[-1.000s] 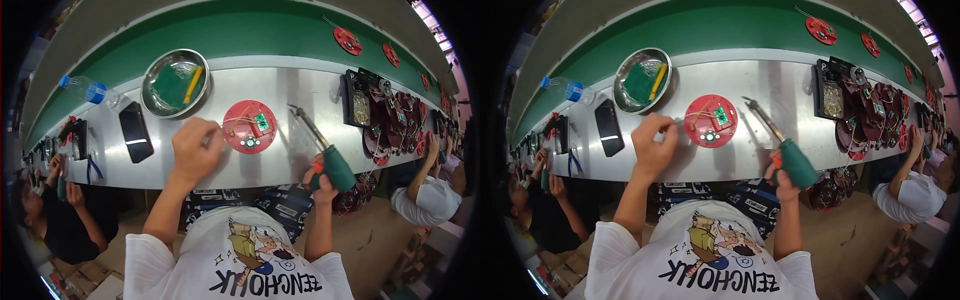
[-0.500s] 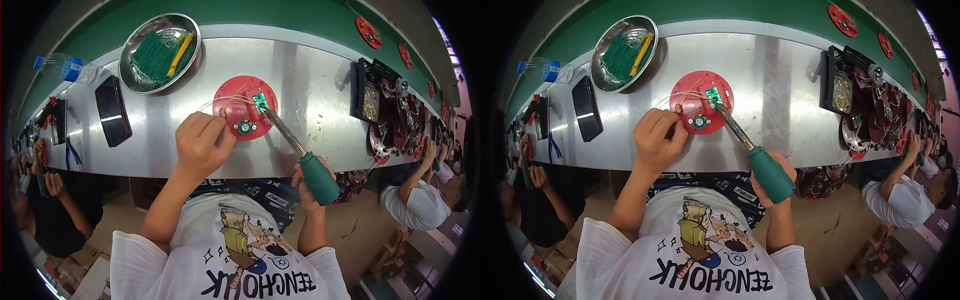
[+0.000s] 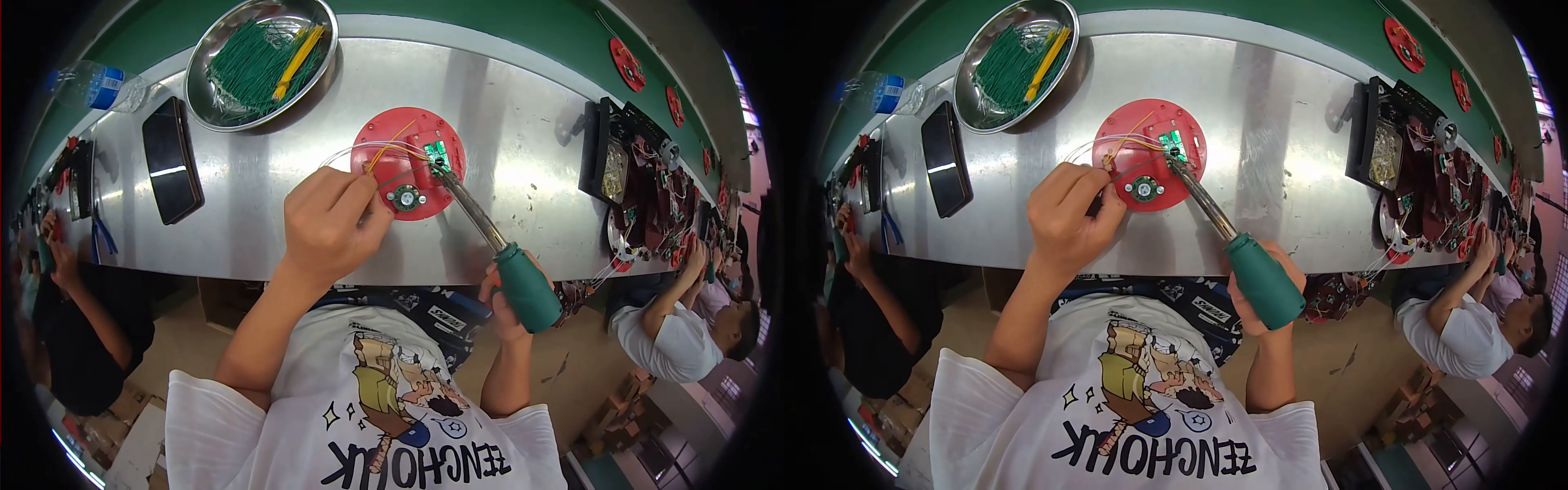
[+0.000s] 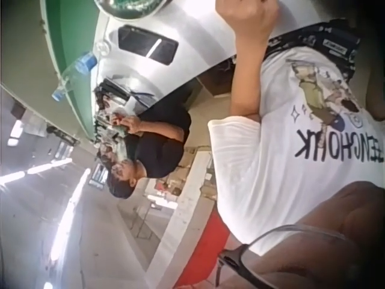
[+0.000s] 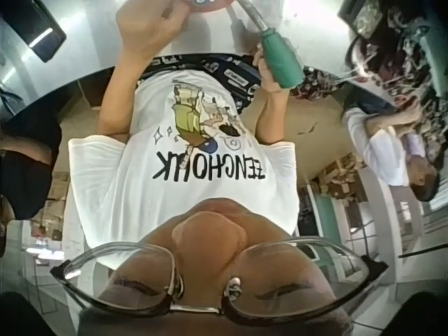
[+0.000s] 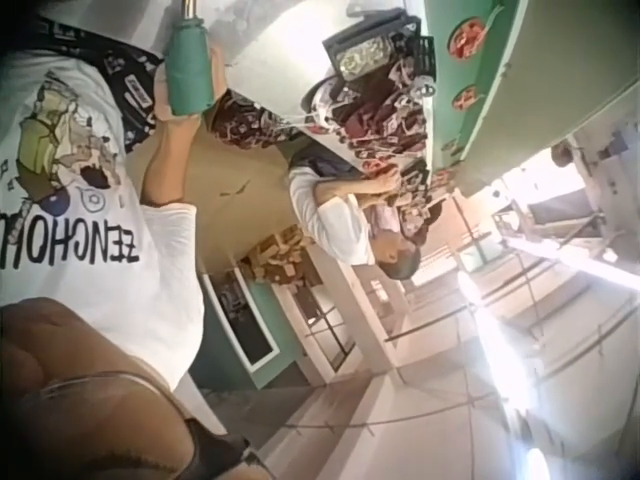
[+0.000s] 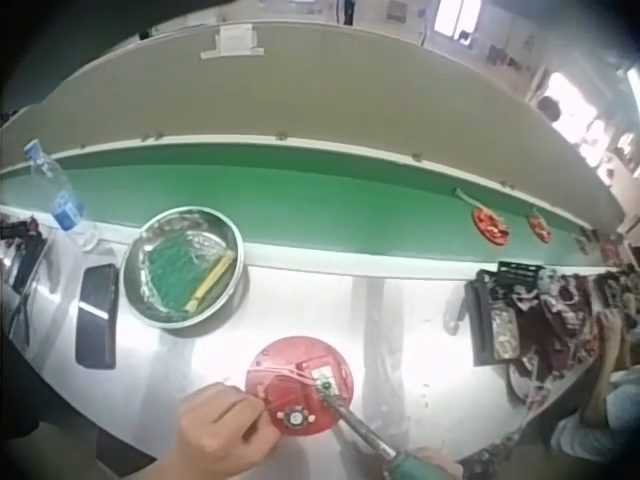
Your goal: Assembling electronic components into red circular housings on a factory assembly line using a handheld tool.
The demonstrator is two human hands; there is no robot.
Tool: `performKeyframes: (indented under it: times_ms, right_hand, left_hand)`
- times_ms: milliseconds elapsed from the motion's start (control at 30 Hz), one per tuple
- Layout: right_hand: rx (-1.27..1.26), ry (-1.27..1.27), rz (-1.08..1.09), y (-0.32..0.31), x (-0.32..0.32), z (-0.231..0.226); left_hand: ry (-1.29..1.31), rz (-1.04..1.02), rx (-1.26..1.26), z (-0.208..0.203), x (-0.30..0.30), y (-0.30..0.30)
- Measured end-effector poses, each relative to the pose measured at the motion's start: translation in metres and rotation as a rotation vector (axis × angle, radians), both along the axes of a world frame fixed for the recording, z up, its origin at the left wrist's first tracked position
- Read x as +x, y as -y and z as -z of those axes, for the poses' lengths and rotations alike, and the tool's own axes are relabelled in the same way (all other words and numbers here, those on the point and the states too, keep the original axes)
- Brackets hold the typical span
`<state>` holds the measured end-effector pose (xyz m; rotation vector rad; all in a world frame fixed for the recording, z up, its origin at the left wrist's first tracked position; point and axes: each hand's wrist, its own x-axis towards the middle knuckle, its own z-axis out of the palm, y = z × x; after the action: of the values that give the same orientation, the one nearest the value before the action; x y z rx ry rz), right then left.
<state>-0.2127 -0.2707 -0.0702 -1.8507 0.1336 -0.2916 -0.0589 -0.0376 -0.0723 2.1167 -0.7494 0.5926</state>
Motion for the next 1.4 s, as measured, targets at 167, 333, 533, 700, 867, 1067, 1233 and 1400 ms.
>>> performKeyframes:
  times_ms: [167, 333, 533, 700, 867, 1067, 1233, 1400]
  right_hand:
    - [0.101, -0.064, -0.046, 0.007, -0.004, 0.003]
    - [0.319, -0.043, 0.063, -0.002, -0.004, 0.002]
    - [0.398, -0.014, 0.09, -0.002, -0.005, 0.002]
    - [0.405, -0.023, 0.079, -0.001, -0.008, 0.008]
    - [0.377, 0.003, -0.008, 0.004, -0.01, 0.015]
    - [0.389, -0.004, 0.029, 0.001, -0.01, 0.015]
    - [0.441, 0.042, 0.049, -0.001, -0.009, 0.015]
    - [0.409, 0.037, 0.046, 0.001, -0.013, 0.019]
  left_hand:
    - [-0.002, -0.005, 0.008, -0.001, 0.0, 0.0]
    - [0.005, -0.009, 0.003, 0.0, 0.0, 0.001]
    - [0.025, -0.011, 0.006, 0.002, 0.001, 0.0]
    - [0.022, -0.011, -0.003, 0.0, 0.001, 0.001]
    - [0.011, -0.011, 0.001, -0.001, 0.001, 0.001]
    - [-0.043, -0.028, -0.111, -0.006, -0.004, -0.003]
    - [0.175, 0.002, -0.161, -0.011, -0.003, -0.005]
    - [0.101, 0.046, 0.018, -0.007, 0.003, 0.018]
